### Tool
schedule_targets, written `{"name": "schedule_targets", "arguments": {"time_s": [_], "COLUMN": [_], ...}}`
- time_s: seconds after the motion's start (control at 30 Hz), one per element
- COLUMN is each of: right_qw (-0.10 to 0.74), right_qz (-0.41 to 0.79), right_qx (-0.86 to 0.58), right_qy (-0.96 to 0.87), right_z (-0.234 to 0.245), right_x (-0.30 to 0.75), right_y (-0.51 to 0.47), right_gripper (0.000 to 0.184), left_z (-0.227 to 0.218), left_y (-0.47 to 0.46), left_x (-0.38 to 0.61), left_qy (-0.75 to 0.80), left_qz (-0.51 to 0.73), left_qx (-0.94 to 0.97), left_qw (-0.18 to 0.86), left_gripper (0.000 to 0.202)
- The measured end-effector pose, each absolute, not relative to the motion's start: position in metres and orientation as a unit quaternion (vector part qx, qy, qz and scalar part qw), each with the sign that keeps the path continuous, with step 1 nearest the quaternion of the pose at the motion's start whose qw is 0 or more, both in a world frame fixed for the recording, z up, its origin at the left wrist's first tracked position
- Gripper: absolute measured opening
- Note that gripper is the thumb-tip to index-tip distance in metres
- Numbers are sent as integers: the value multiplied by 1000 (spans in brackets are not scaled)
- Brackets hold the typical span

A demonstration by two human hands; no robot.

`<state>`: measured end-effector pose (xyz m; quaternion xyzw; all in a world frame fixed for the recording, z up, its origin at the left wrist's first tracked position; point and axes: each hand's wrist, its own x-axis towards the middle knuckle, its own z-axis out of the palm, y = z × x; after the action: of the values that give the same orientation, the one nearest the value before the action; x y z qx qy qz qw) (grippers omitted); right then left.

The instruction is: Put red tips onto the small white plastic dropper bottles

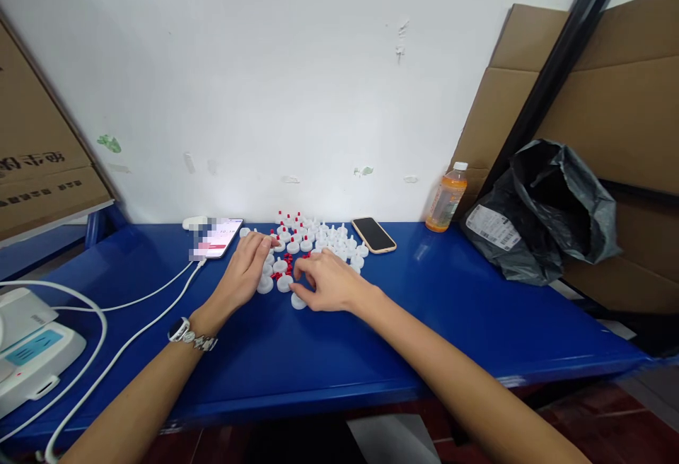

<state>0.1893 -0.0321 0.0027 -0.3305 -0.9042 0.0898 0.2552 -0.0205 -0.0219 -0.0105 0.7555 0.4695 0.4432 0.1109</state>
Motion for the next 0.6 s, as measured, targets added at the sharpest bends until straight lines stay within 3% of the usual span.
{"name": "schedule_targets", "arguments": {"time_s": [0.17,0.4,0.6], "right_qw": [270,263,460], "right_qz": [172,201,345], "right_qx": [-332,-312,-370], "right_qy": [-887,-891,-730], "right_z": [2,4,1], "right_x": [189,192,179], "right_y": [-33,-33,-16], "right_gripper": [9,6,21], "left_z": [-10,-7,-6], "left_y": [-24,-27,-32], "left_x": [-18,-16,-11], "left_qy": [465,447,419], "left_qz": [425,417,409], "left_qx": [767,782,794], "left_qw": [122,124,166], "left_gripper": [38,35,31]}}
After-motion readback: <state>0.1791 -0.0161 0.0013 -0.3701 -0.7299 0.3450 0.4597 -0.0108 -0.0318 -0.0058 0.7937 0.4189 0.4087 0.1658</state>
